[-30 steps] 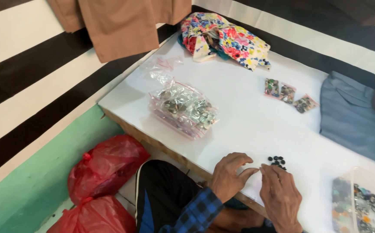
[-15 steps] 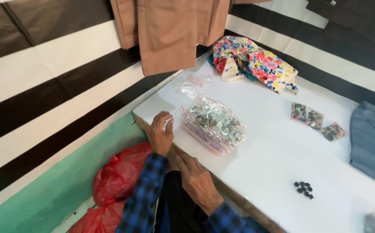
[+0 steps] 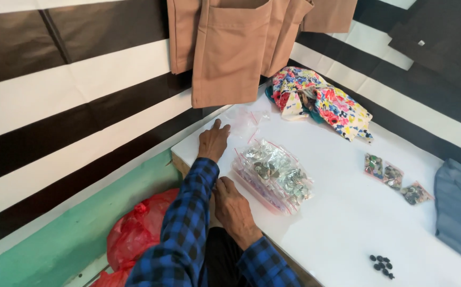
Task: Sorting and bagging small buttons into plastic bags
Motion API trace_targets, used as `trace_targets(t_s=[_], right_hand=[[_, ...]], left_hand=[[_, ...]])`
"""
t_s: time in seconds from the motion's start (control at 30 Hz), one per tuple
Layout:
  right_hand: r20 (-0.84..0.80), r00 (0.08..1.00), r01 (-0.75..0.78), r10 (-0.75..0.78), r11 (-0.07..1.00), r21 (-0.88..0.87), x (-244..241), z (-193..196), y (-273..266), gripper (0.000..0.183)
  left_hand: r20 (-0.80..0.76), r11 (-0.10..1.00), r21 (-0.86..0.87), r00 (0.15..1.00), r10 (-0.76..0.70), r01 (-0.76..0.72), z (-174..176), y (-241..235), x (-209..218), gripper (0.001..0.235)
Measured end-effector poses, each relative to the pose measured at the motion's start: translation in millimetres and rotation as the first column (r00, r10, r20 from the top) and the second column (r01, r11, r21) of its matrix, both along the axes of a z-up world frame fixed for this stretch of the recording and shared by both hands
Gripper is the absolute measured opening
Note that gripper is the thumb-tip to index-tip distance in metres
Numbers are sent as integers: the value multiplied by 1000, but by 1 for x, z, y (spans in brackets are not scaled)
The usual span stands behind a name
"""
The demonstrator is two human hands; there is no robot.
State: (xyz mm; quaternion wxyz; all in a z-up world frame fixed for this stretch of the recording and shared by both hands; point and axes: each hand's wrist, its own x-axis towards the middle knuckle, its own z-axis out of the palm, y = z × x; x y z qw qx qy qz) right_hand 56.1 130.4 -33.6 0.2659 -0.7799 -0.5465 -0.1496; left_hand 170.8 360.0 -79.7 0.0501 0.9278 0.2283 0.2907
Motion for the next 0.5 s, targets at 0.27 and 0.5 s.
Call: trace_targets(t_s=[0.27, 0.5], right_hand=[[40, 997, 57, -65, 986, 160, 10, -33, 3, 14], [-101, 995, 48, -21, 960, 274, 12, -25, 2, 14]], left_hand=[[146, 991, -130, 989, -20, 39, 41, -31, -45, 17], [418, 999, -49, 907, 40, -22, 51, -44, -62, 13]])
